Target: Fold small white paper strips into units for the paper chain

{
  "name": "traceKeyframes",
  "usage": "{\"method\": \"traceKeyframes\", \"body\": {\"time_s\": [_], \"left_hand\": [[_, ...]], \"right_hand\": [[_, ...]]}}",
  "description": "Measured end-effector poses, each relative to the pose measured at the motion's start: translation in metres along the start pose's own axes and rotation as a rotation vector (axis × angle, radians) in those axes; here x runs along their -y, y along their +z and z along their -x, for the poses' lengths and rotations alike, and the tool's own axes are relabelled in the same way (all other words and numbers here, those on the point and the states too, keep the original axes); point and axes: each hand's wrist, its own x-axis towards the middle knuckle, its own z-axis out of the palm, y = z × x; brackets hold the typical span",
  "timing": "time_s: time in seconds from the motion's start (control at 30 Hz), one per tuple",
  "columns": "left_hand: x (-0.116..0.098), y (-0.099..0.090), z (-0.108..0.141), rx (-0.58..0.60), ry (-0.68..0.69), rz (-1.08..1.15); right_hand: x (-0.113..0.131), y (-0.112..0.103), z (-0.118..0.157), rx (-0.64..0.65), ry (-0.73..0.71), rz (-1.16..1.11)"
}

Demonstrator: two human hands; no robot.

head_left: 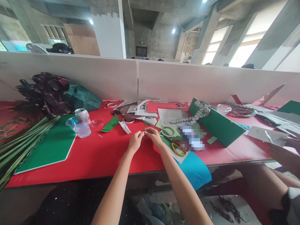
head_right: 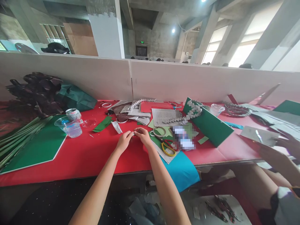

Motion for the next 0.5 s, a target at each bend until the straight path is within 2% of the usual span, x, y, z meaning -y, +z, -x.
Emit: {"method": "traceKeyframes", "body": {"time_s": [0.1, 0.2, 0.37, 0.5], "left_hand": [[-0.006, -0.003, 0.000, 0.049, -0.026, 0.152], [-0.011, -0.004, 0.002, 0.028, -0.036, 0.226], [-0.012, -0.003, 0.003, 0.007, -0.026, 0.257], [-0.012, -0.001, 0.003, 0.066, -0.120, 0.338]], "right_hand": [[0.004, 0.001, 0.002, 0.038, 0.001, -0.069], [0.009, 0.003, 0.005, 0.064, -0.006, -0.098], [0.010, 0.006, 0.006, 0.091, 0.037, 0.035], [0.005, 0.005, 0.005, 0.180, 0.047, 0.105]]}}
